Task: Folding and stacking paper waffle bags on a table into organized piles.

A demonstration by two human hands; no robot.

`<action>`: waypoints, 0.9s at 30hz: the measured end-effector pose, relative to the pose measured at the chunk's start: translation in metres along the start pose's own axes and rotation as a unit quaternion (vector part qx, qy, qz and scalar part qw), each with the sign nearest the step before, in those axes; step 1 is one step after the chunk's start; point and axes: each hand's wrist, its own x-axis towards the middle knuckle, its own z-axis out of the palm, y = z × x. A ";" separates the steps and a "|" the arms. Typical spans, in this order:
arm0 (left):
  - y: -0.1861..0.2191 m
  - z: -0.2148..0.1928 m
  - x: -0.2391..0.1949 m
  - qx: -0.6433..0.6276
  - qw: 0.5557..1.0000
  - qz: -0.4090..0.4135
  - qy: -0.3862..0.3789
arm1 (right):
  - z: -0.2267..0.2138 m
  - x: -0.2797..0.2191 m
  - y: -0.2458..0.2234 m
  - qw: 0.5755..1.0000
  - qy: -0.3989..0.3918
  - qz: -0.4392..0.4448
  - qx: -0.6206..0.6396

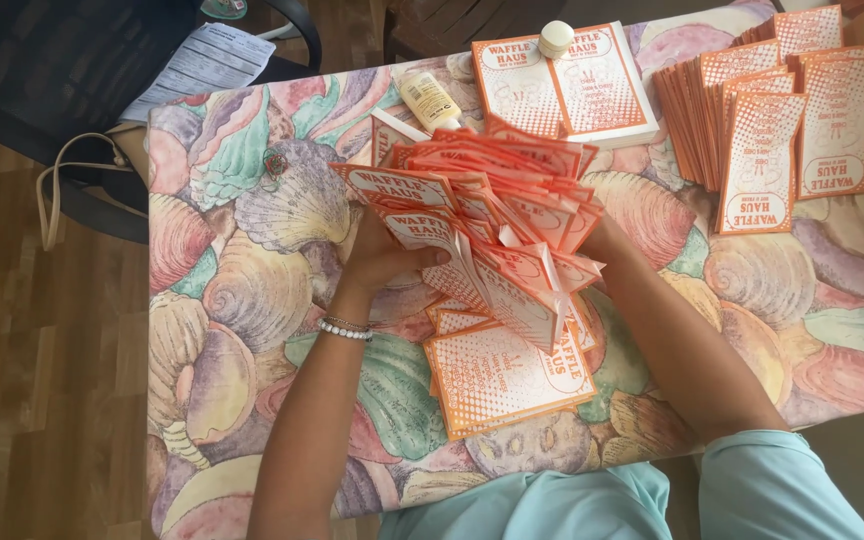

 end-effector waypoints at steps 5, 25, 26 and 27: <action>-0.034 -0.007 -0.009 -0.004 1.000 -0.010 0.018 | -0.001 0.000 -0.009 0.999 -0.019 -0.009 -0.033; 0.023 0.027 -0.009 0.156 0.981 0.018 0.111 | -0.009 -0.020 -0.008 0.981 -0.104 -0.033 -0.163; 0.026 0.028 -0.008 0.189 0.974 0.022 0.126 | 0.009 -0.003 -0.022 0.979 -0.107 -0.035 -0.170; 0.029 0.030 -0.006 0.222 0.964 0.027 0.141 | 0.027 0.012 -0.036 0.977 -0.110 -0.039 -0.176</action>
